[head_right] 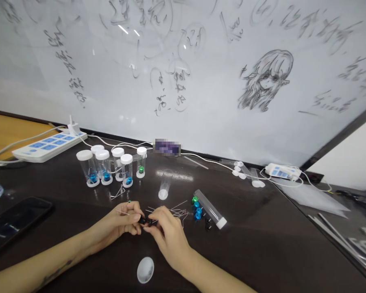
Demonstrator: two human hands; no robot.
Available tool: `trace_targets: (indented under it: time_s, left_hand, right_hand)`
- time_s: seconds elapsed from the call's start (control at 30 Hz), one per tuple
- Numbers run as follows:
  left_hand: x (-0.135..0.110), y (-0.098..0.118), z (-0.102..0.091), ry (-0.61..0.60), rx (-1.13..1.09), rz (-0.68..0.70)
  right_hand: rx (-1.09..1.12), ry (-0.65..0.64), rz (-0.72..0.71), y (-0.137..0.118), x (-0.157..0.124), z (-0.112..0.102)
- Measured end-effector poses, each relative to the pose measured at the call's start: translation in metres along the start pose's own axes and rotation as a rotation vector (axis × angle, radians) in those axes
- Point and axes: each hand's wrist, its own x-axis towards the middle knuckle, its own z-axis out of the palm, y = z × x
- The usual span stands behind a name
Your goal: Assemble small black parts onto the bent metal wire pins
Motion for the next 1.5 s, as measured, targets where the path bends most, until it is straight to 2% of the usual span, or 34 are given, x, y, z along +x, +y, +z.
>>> trace_targets:
  time_s: [0.17,0.4,0.6,0.8,1.13,1.37,1.5]
  left_hand:
    - [-0.0013,-0.0007,0.0011,-0.026,0.018,-0.007]
    - [-0.0017,0.0022,0.0017,0.007,0.008,0.000]
    - [-0.0007,-0.0002,0.0010,-0.026,0.034,-0.006]
    - [-0.0015,-0.0016,-0.0006,-0.003,0.008,0.009]
    - [-0.0012,-0.0008,0.0015,-0.044,0.028,-0.011]
    - [-0.0016,0.0000,0.0011,0.006,0.013,0.004]
    - [-0.0011,-0.0004,0.0011,-0.007,0.019,-0.002]
  right_hand:
    - [-0.038,-0.040,0.062,0.0001,0.0007,-0.0012]
    - [-0.019,0.015,-0.003,0.0010,-0.0006,0.0010]
    - [-0.054,-0.053,0.070,-0.0004,0.0011,-0.0019]
    - [-0.031,-0.001,0.003,0.0001,0.0001,0.0002]
    - [-0.088,-0.069,0.053,-0.0030,0.0017,-0.0036]
    - [-0.032,0.009,0.004,0.0001,0.0000,0.0012]
    - [-0.028,-0.016,0.030,-0.0014,0.0002,0.0001]
